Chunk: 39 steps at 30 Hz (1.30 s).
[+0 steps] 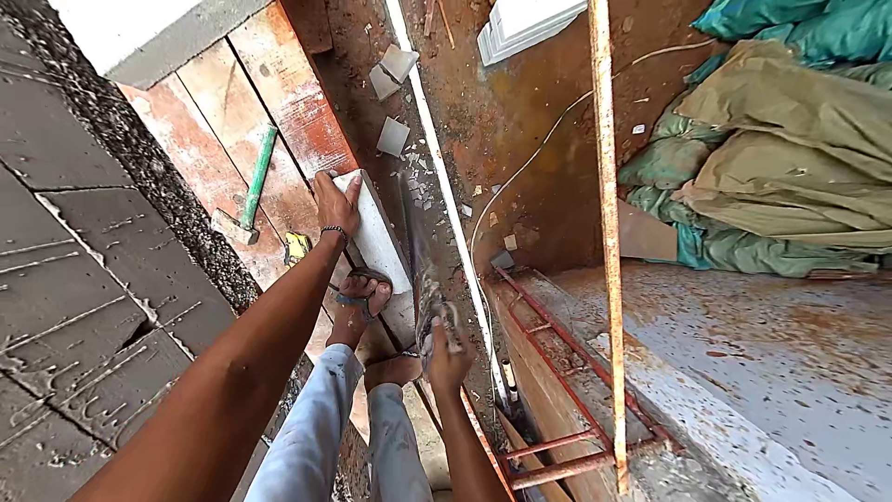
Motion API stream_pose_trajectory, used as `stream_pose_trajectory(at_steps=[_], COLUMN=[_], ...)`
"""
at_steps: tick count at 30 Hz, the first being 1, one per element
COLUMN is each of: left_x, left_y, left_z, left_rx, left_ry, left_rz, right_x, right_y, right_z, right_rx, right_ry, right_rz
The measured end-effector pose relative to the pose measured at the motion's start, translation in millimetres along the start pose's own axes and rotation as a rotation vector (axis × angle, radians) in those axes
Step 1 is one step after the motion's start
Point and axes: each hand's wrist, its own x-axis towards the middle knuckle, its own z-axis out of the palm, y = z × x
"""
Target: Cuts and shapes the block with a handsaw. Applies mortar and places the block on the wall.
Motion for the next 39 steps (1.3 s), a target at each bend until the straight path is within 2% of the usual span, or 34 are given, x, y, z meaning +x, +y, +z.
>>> stream_pose_trajectory(at_steps=[1, 3, 5, 8, 10, 13, 16, 19, 22, 24, 26, 30, 32, 33, 35, 37, 39], left_x=[-1, -12, -29, -66, -82, -76, -73, -72, -64, -61, -64, -77, -85, -90, -98, -104, -109], left_y=[1, 5, 19, 35, 36, 41, 46, 31, -1, -25, -47, -85, -92, -92, -87, -75, -59], left_z=[-1, -1, 1, 8, 21, 22, -24, -91, -170, -223, -268, -314, -319, -318, -312, -302, -299], left_rx=[0.001, -0.001, -0.018, -0.041, -0.037, -0.114, -0.336, -0.560, -0.739, -0.848, -0.927, -0.978, -0.979, -0.975, -0.969, -0.983, -1.001], left_ry=[0.015, 0.065, 0.099, 0.011, -0.021, 0.015, 0.173, 0.411, 0.580, 0.606, 0.586, 0.513, 0.489, 0.480, 0.463, 0.460, 0.447], left_rz=[-0.022, -0.074, -0.180, -0.385, -0.408, -0.440, -0.424, -0.245, -0.051, 0.002, -0.016, -0.069, -0.100, -0.113, -0.135, -0.146, -0.141], right_x=[9, 11, -3, -39, -51, -45, -15, 18, 58, 89, 114, 145, 151, 148, 134, 117, 91], right_y=[-9, -13, -13, -15, -23, -32, -34, -46, -56, -66, -76, -71, -57, -53, -51, -55, -72], right_z=[5, 0, -21, -64, -76, -76, -60, -32, 12, 50, 94, 178, 206, 214, 226, 232, 224], right_rx=[0.077, 0.105, 0.045, -0.131, -0.183, -0.204, -0.221, -0.319, -0.365, -0.384, -0.425, -0.567, -0.698, -0.823, -1.177, -1.415, -1.465], right_ry=[0.080, 0.171, 0.154, 0.065, 0.028, -0.026, -0.138, -0.297, -0.472, -0.659, -0.807, -0.988, -1.107, -1.192, -1.384, -1.412, -1.392], right_rz=[0.126, 0.214, 0.150, -0.038, -0.111, -0.219, -0.491, -0.761, -1.165, -1.402, -1.573, -1.772, -1.768, -1.696, -1.371, -1.102, -0.858])
